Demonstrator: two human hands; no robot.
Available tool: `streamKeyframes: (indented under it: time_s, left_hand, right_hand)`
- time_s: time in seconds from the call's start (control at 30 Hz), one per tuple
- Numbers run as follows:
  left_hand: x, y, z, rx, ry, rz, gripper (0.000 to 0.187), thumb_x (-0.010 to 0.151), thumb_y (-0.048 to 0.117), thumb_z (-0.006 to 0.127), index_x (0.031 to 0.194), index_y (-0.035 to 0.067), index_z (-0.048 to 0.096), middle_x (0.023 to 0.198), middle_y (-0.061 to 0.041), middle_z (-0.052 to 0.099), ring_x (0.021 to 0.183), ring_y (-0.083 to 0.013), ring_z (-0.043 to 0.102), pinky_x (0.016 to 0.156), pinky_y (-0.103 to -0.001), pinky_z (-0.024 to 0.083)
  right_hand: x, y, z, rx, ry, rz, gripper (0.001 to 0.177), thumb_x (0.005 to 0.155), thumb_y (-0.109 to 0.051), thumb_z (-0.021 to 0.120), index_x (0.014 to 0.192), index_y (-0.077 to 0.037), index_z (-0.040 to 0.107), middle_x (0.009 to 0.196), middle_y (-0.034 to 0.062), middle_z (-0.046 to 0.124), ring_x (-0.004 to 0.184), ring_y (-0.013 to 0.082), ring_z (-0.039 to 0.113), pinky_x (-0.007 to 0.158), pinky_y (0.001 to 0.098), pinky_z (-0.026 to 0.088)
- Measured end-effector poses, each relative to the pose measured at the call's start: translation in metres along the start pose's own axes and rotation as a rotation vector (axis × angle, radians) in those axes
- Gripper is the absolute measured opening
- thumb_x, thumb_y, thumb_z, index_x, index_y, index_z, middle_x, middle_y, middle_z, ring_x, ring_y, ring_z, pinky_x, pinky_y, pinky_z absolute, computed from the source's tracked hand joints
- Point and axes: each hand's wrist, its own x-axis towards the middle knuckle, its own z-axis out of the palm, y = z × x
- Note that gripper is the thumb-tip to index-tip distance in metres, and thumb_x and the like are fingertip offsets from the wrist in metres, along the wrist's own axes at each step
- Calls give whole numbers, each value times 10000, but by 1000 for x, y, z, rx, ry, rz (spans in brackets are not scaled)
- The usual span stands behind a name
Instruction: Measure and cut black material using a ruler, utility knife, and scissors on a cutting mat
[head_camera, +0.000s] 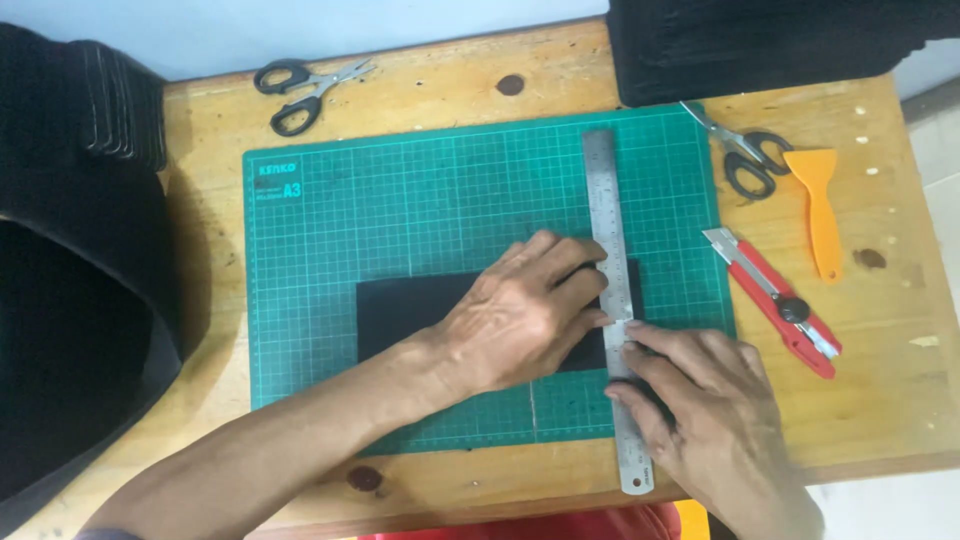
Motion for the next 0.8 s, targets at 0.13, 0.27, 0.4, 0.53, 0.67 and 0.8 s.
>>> streamKeyframes:
  time_s: [0.13, 0.27, 0.4, 0.53, 0.67, 0.8]
  left_hand:
    - [3, -6, 15, 39, -19, -39, 285, 1003, 280, 666, 1048, 4, 612, 1251, -204, 598, 1145, -417, 557, 742, -535, 478]
    - [6, -1, 16, 27, -81, -75, 271, 1009, 273, 654, 1055, 8, 621, 1278, -176, 585, 1365, -446, 524, 741, -515, 466]
    - [8, 2, 16, 73, -81, -83, 375, 985, 361, 673, 1085, 7, 599, 1271, -185, 609, 1397, -393, 535, 956, -496, 423]
    - [12, 6, 12, 121, -147, -115, 479, 959, 445, 678, 1155, 28, 545, 1267, -147, 585, 1399, -343, 529, 988, -515, 371]
    - [12, 8, 14, 189, -169, -125, 633, 965, 503, 646, 1366, 25, 541, 1398, -201, 553, 1412, -339, 508, 1022, -518, 378]
    - [11, 5, 16, 197, -179, -92, 647, 964, 484, 663, 1359, -14, 545, 1502, -210, 478, 1421, -371, 500, 1015, -518, 376]
  right_hand:
    - [0, 1, -2, 18, -2, 3, 247, 919, -362, 704, 1047, -153, 729, 1247, -36, 704, 959, 256, 623, 804, 431, 433]
    - [-5, 4, 3, -13, 34, 27, 227, 919, -380, 700, 1026, -181, 727, 1241, -69, 697, 947, 232, 625, 813, 424, 430]
    - [-6, 3, 5, 24, 66, 25, 232, 950, -360, 665, 1055, -160, 718, 1287, -60, 695, 968, 233, 624, 838, 412, 435]
    - [-7, 10, 3, 79, 114, -41, 301, 960, -381, 680, 1145, -145, 705, 1332, -57, 681, 981, 197, 635, 823, 379, 436]
    - [-36, 15, 6, 165, 125, -95, 529, 876, -438, 796, 1211, -53, 657, 1398, 111, 636, 1113, 283, 656, 953, 426, 506]
    - [-61, 16, 14, 211, 158, -132, 782, 805, -708, 790, 1298, -124, 623, 1408, 143, 619, 1285, 333, 631, 1113, 562, 473]
